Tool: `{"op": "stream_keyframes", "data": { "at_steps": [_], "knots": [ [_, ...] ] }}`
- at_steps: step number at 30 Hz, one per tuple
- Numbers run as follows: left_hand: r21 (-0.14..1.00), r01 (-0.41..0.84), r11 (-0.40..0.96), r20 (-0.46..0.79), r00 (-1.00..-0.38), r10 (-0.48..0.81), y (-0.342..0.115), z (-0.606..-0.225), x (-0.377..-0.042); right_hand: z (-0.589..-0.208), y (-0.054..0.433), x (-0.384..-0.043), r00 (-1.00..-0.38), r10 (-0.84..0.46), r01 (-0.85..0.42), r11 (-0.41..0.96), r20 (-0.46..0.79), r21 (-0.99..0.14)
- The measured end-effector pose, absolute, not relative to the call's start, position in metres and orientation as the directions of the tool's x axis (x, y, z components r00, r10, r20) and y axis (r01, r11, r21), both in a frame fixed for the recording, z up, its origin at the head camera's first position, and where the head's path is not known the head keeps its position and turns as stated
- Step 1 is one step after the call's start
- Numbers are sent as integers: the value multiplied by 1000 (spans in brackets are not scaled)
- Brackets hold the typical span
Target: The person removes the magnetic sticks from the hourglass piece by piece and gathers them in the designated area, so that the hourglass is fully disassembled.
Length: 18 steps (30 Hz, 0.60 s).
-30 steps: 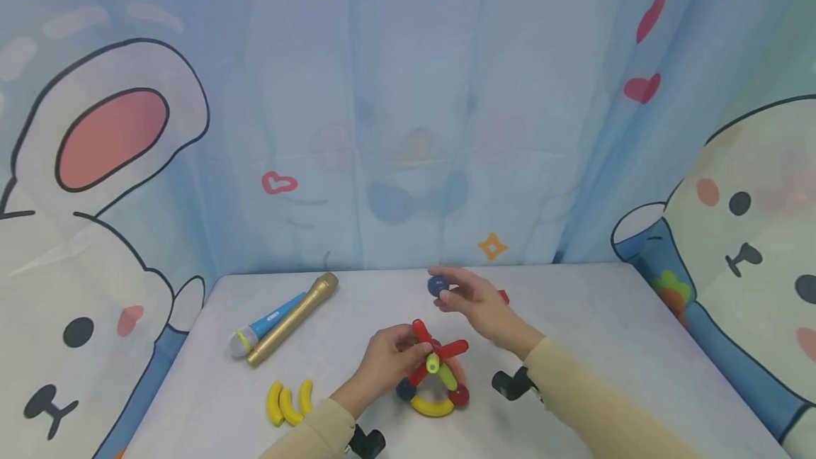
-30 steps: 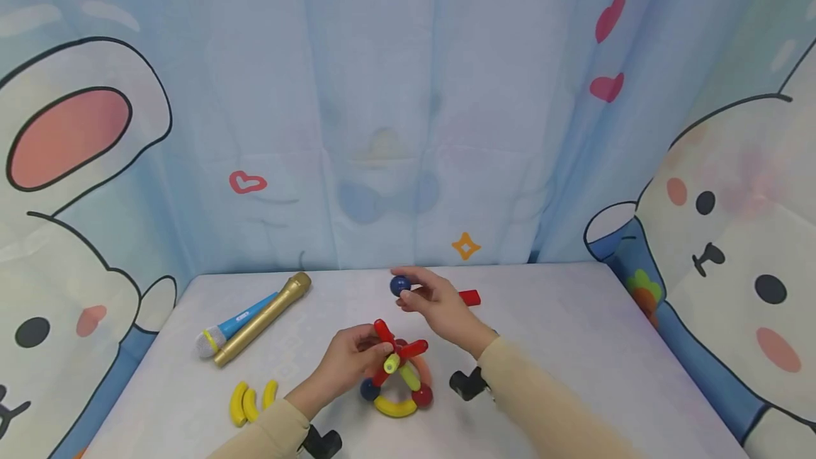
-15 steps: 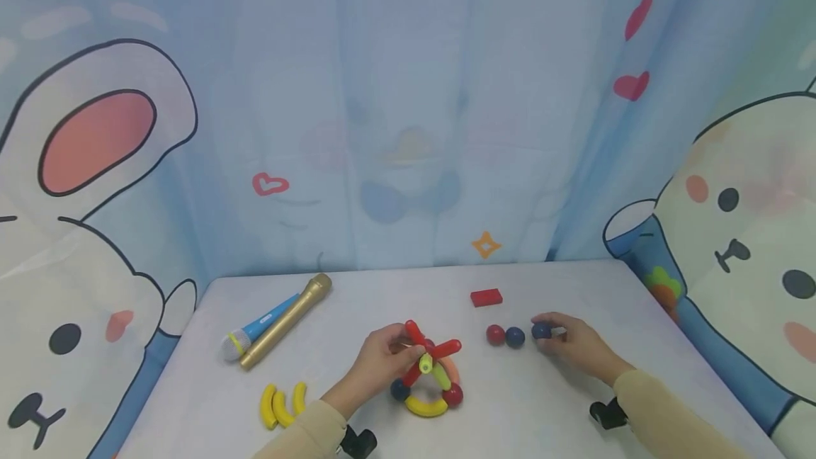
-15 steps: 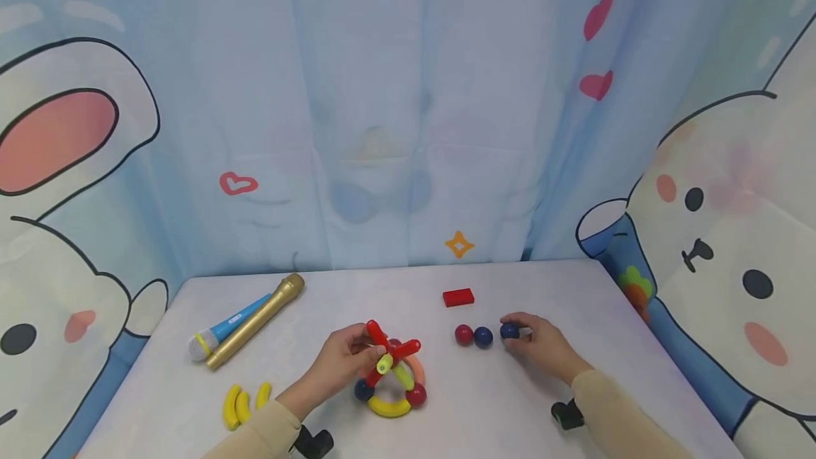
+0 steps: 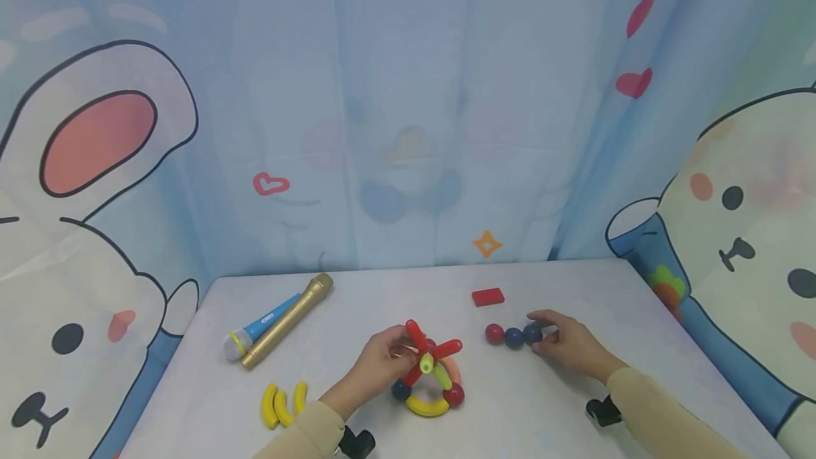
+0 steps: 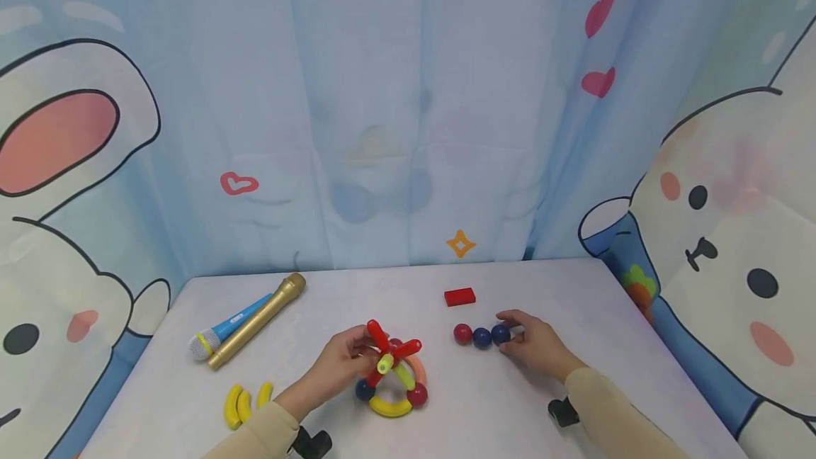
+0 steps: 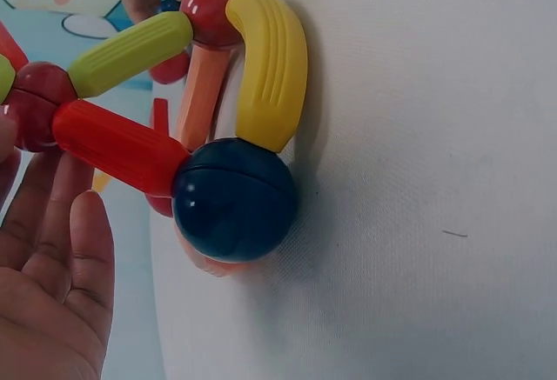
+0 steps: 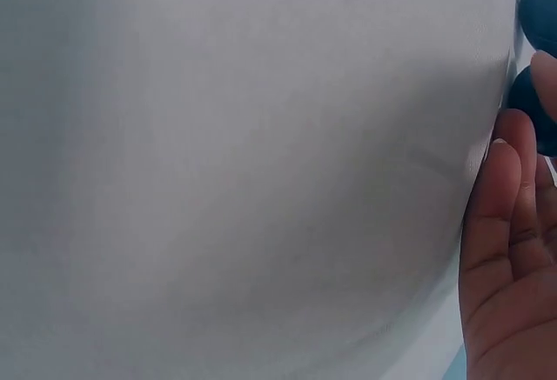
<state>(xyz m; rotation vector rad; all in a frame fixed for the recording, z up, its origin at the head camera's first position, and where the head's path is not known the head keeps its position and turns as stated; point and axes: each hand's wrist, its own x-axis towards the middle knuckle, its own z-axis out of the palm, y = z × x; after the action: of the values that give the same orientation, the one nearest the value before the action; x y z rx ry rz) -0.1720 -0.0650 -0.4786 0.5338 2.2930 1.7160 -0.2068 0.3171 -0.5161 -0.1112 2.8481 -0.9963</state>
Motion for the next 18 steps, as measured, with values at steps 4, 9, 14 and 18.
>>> {"op": "stream_keyframes", "data": {
  "at_steps": [4,9,14,18],
  "knots": [
    [957,161,243,42,-900,434,-64,-480,-171,-516,316,-206,-992,-104,-33,780,-77,-625],
    [963,143,230,25,-893,449,-63,-479,-170,-517,316,-204,-992,-103,-38,776,-67,-629],
    [959,108,261,-19,-898,439,-62,-478,-169,-518,317,-204,-991,-93,-12,774,-94,-633],
    [957,58,285,-73,-902,425,-60,-478,-169,-516,319,-204,-990,-91,1,769,-111,-639]
  ]
}}
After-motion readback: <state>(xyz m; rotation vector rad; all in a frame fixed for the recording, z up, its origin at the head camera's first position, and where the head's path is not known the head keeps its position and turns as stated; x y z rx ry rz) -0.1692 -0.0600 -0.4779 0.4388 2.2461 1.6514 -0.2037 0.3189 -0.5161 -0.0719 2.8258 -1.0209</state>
